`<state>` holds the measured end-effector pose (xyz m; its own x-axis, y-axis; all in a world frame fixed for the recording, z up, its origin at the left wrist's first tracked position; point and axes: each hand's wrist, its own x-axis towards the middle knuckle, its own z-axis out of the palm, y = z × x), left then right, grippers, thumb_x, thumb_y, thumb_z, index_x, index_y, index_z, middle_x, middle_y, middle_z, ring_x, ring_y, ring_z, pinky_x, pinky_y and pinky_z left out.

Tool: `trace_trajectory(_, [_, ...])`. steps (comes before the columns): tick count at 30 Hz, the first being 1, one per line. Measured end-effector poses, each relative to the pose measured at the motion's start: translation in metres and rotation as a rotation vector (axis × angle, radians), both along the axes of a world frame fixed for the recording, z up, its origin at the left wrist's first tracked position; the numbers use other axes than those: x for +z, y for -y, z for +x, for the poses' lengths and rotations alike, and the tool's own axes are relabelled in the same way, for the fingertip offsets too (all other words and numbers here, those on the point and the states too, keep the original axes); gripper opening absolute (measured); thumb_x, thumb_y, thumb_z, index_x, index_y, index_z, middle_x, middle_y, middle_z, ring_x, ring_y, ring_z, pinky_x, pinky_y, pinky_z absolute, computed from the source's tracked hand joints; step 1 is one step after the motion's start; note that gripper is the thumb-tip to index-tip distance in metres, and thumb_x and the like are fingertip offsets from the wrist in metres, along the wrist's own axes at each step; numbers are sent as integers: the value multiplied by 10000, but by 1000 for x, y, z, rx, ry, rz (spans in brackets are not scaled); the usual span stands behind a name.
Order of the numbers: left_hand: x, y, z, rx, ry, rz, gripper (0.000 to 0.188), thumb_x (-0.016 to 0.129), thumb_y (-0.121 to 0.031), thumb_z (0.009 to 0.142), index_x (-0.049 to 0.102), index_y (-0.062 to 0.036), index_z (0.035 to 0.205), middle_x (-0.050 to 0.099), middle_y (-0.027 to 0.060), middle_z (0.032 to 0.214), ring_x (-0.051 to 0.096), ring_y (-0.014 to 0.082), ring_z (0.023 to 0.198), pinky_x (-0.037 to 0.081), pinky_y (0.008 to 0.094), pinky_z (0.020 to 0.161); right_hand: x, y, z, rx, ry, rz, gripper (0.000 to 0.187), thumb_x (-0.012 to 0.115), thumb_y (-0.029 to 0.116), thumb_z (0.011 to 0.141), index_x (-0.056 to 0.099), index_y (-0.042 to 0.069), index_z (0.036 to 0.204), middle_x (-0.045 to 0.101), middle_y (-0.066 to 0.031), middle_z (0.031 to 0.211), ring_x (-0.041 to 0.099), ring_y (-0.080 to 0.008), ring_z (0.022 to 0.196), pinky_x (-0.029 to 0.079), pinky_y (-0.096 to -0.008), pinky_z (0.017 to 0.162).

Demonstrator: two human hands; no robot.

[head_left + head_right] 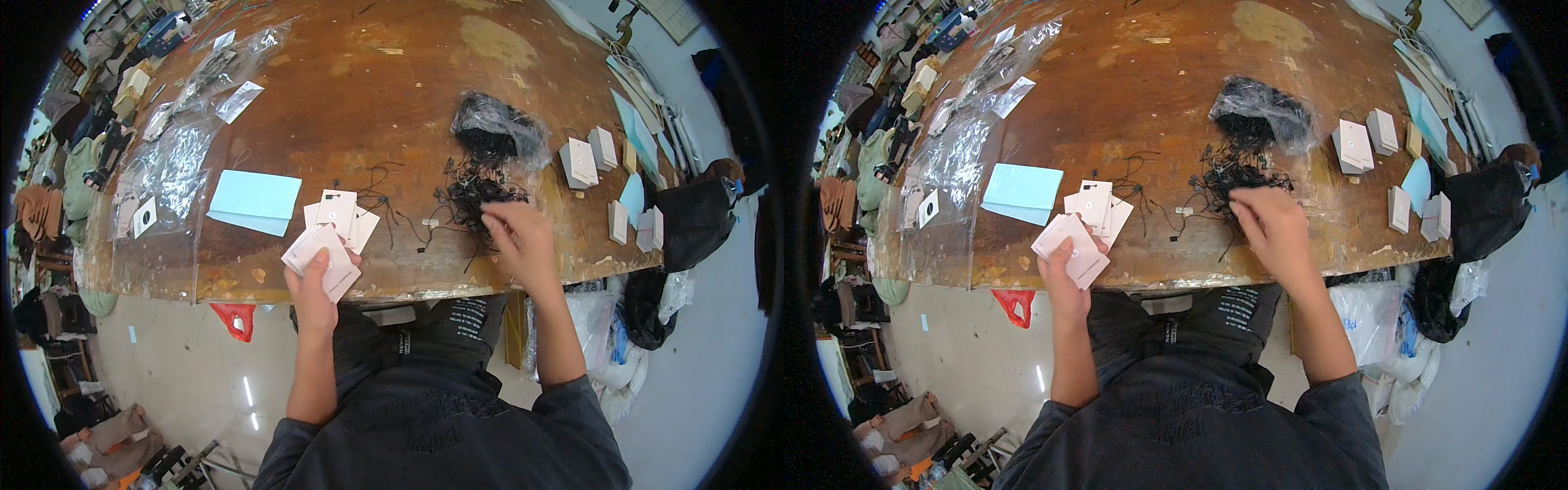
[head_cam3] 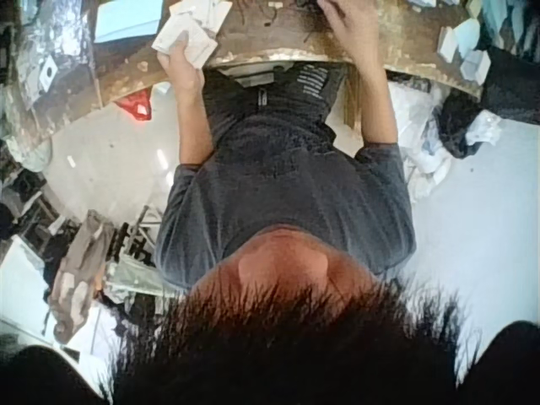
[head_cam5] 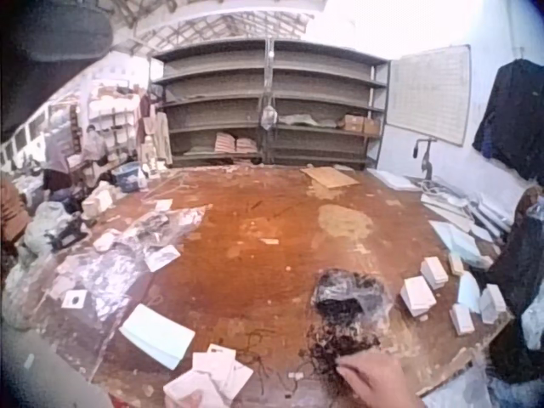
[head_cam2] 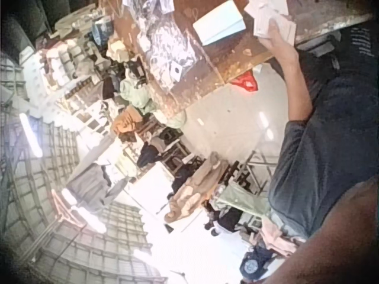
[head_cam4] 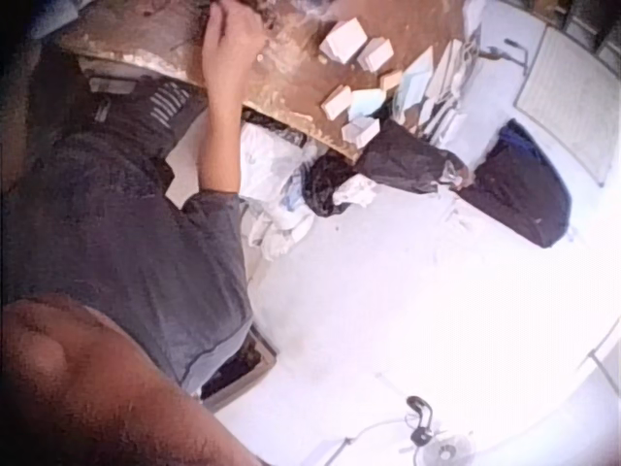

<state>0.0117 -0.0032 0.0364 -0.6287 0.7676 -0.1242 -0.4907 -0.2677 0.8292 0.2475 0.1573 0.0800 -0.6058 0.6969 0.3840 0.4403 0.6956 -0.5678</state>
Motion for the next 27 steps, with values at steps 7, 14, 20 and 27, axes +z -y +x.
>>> trace_trajectory(7, [0, -10, 6, -59, -22, -92, 428, 599, -123, 914, 481, 69, 1278, 644, 189, 1088, 698, 282, 861, 583, 381, 740, -5, 25, -17, 359, 244, 216, 294, 700, 30, 741, 638, 13, 1027, 661, -117, 955, 642, -308, 887, 535, -388, 778])
trace_trajectory(14, [8, 4, 9, -39, -45, -135, 416, 634, -99, 891, 497, 48, 1256, 652, 188, 1064, 702, 294, 849, 598, 395, 723, 1, 21, 2, 330, 385, 120, 325, 619, 81, 737, 625, 23, 1057, 650, -110, 1038, 623, -286, 973, 532, -370, 828])
trace_trajectory(20, [3, 3, 9, -120, 123, -31, 396, 636, -79, 895, 512, 48, 1249, 649, 177, 1081, 696, 272, 873, 600, 385, 727, -6, 20, 19, 473, 560, 356, 286, 609, 92, 784, 618, 35, 1065, 640, -88, 1045, 626, -265, 966, 531, -361, 800])
trace_trajectory(27, [4, -5, 27, 20, -76, -134, 346, 682, -69, 886, 586, 29, 1204, 652, 92, 1085, 621, 136, 963, 498, 289, 856, 31, 12, -18, 215, -333, -76, 212, 674, -85, 751, 685, -25, 955, 636, -114, 989, 637, -208, 890, 516, -297, 759])
